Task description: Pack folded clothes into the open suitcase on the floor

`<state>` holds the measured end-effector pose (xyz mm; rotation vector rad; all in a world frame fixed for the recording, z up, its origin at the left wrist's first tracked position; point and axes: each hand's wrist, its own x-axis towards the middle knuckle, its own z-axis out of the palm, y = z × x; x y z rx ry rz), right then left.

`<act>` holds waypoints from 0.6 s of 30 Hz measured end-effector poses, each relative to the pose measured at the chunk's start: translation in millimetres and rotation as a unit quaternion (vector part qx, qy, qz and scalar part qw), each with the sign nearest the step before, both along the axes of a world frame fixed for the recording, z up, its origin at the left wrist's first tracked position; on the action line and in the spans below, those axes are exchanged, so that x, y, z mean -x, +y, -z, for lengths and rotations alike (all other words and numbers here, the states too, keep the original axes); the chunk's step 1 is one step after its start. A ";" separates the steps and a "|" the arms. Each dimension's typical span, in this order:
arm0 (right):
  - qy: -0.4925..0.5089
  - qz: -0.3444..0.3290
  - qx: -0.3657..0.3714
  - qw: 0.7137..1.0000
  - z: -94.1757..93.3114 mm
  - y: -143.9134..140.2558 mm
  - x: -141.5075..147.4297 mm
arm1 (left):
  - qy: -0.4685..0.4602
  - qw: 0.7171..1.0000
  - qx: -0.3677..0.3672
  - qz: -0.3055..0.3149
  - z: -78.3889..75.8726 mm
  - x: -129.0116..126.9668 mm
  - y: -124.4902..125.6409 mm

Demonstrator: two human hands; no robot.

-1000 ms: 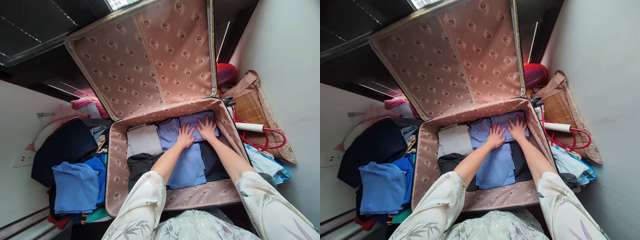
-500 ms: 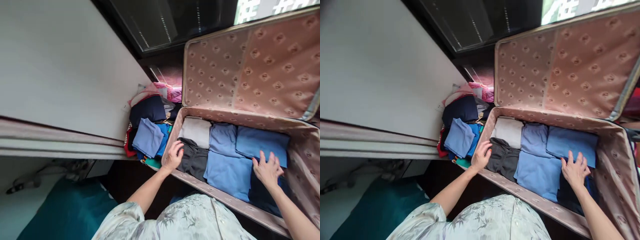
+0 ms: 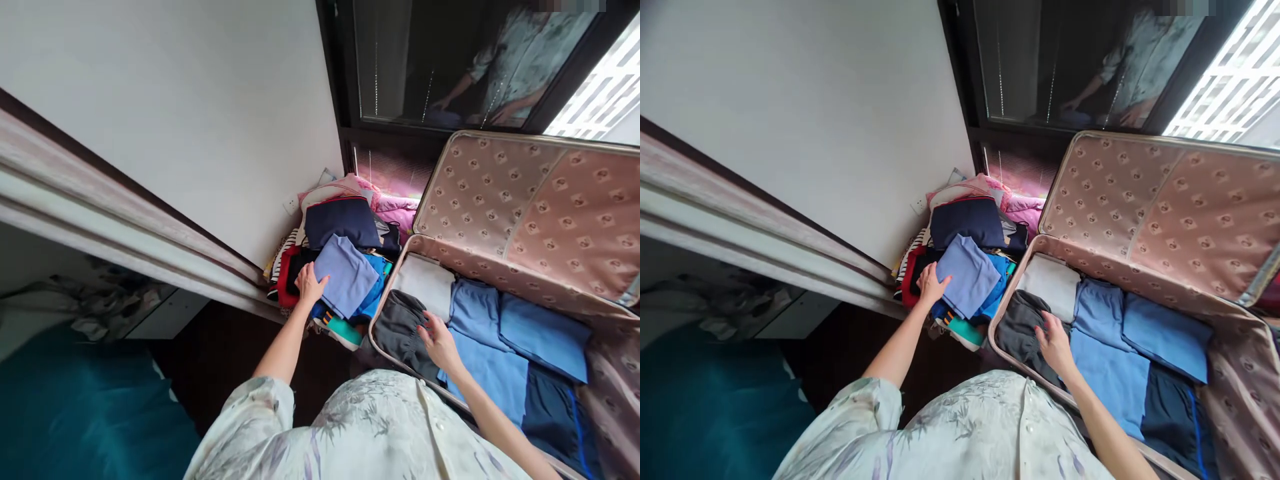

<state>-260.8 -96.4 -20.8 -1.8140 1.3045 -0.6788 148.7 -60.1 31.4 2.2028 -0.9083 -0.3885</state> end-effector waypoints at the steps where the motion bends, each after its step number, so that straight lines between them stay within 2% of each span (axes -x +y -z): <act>1: -0.010 -0.015 -0.004 1.000 -6.9 1.5 -16.9 | 0.022 1.000 -0.022 0.003 -3.9 -13.4 -6.5; 3: -0.023 -0.035 -0.004 0.999 -18.3 3.6 -42.4 | 0.081 0.996 -0.040 0.007 -12.0 -34.0 -17.3; 7: -0.031 -0.032 -0.013 0.999 -30.4 9.3 -65.1 | 0.223 0.975 0.007 -0.012 -22.7 -50.9 -24.2; 13: -0.022 -0.006 -0.049 0.999 -41.0 32.1 -74.8 | 0.376 0.923 0.000 0.077 -29.5 -54.4 -9.8; 15: -0.001 -0.010 -0.042 0.999 -46.5 37.8 -79.4 | 0.415 0.906 0.019 0.082 -37.9 -52.9 -5.4; 18: -0.009 -0.025 -0.048 0.999 -56.5 42.3 -86.3 | 0.457 0.885 0.060 0.068 -58.8 -42.7 1.9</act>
